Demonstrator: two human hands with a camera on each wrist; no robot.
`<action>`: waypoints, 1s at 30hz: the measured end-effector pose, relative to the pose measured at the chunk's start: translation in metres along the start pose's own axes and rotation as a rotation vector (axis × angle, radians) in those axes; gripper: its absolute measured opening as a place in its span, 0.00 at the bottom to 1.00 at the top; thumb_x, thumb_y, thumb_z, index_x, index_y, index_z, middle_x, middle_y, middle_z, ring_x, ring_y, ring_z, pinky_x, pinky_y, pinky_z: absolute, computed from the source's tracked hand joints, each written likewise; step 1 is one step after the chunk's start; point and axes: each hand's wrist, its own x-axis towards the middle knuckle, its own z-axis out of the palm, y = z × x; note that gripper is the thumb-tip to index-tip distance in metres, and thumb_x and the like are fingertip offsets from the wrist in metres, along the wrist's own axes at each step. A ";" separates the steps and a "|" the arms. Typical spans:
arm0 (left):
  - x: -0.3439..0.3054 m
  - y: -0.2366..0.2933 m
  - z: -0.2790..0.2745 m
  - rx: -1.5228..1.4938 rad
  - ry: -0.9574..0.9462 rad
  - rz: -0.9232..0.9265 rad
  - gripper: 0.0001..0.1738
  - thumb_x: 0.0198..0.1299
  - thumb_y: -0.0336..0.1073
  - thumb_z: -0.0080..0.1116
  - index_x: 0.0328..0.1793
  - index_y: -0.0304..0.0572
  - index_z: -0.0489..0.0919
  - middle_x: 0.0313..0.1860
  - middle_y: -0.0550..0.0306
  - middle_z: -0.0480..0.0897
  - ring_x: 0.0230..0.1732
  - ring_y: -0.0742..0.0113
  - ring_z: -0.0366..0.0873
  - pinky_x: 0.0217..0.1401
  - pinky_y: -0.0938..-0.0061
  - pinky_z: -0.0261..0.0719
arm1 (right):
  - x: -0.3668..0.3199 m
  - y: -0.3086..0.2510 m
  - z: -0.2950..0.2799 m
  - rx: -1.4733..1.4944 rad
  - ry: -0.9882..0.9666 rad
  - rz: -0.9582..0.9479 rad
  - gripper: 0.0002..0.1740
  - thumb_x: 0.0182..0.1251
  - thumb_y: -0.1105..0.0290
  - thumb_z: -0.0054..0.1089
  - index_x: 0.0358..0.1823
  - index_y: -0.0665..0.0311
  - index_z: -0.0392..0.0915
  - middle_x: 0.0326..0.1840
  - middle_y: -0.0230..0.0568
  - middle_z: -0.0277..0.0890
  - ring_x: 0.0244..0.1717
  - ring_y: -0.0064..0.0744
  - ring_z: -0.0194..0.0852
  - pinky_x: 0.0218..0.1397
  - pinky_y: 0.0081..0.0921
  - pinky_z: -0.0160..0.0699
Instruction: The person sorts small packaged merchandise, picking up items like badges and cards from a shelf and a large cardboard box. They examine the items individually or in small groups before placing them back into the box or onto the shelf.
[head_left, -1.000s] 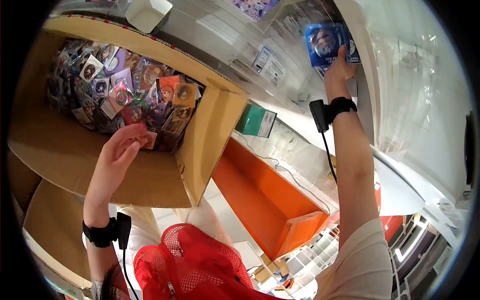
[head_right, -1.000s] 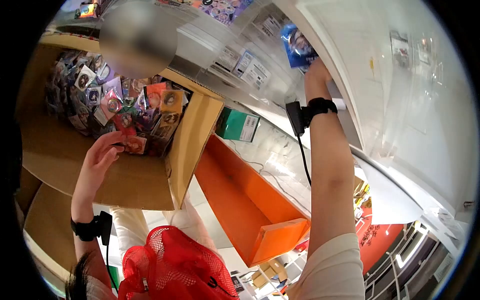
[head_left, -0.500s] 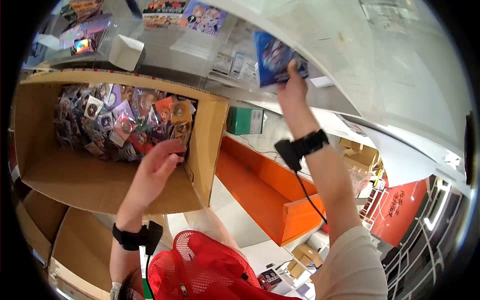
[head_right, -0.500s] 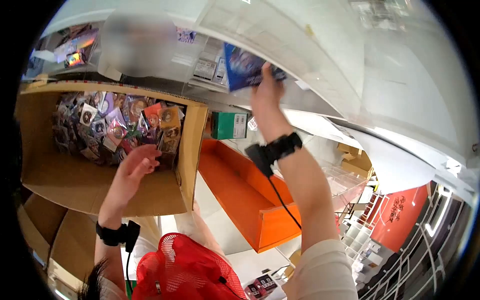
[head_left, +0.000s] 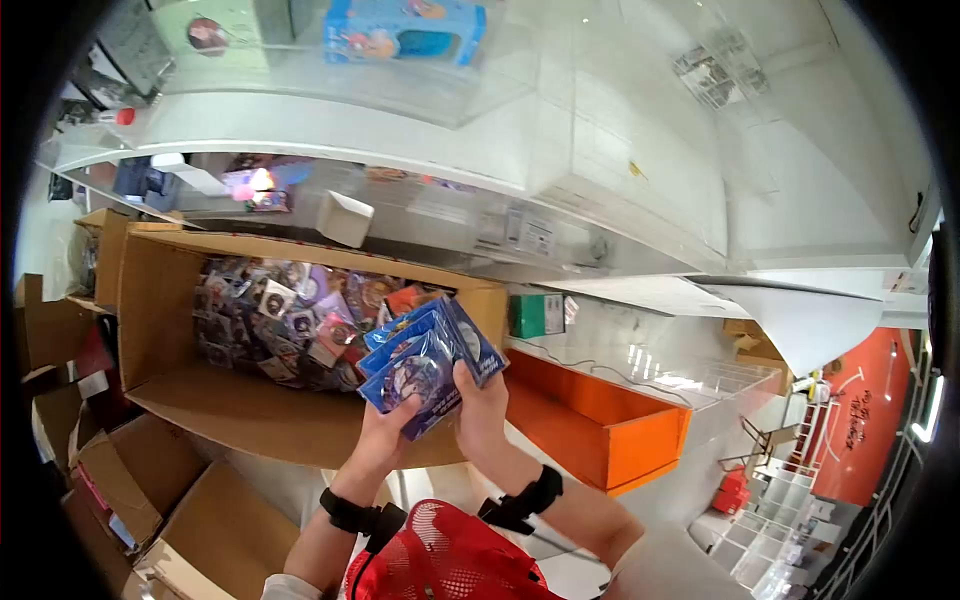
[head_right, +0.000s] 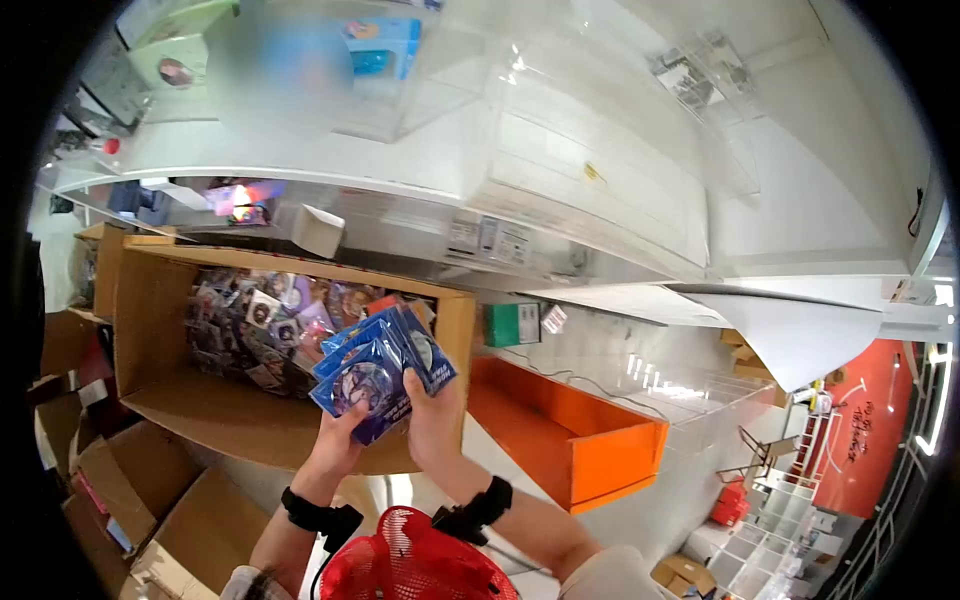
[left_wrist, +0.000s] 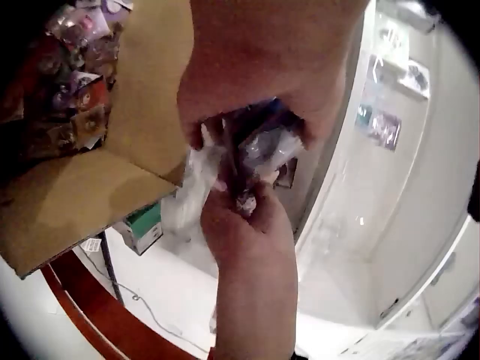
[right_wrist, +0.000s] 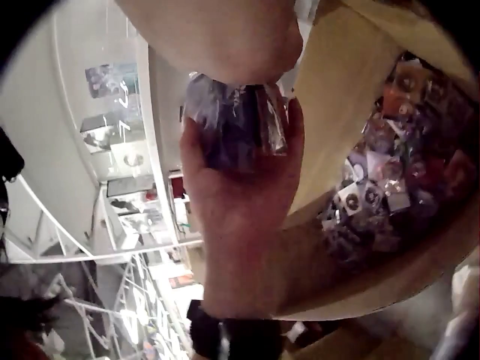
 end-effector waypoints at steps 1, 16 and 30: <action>-0.006 0.008 -0.007 -0.025 -0.015 0.020 0.30 0.48 0.29 0.57 0.59 0.36 0.61 0.53 0.54 0.69 0.54 0.63 0.68 0.57 0.69 0.67 | -0.010 0.004 0.011 0.021 0.009 0.012 0.25 0.57 0.71 0.56 0.54 0.71 0.61 0.51 0.38 0.66 0.49 0.24 0.64 0.55 0.21 0.61; -0.053 0.065 -0.099 0.121 0.122 0.132 0.28 0.54 0.39 0.52 0.59 0.36 0.59 0.50 0.52 0.71 0.49 0.62 0.72 0.52 0.68 0.71 | -0.070 0.030 0.070 -0.009 -0.341 0.272 0.21 0.58 0.74 0.53 0.54 0.69 0.62 0.48 0.34 0.69 0.47 0.19 0.65 0.53 0.20 0.63; -0.066 0.047 -0.148 -0.087 0.085 0.048 0.26 0.57 0.39 0.49 0.59 0.36 0.59 0.50 0.54 0.72 0.48 0.66 0.73 0.52 0.70 0.73 | -0.024 0.028 0.053 -0.533 -0.548 0.461 0.16 0.62 0.65 0.49 0.45 0.70 0.71 0.36 0.33 0.73 0.34 0.19 0.69 0.37 0.15 0.67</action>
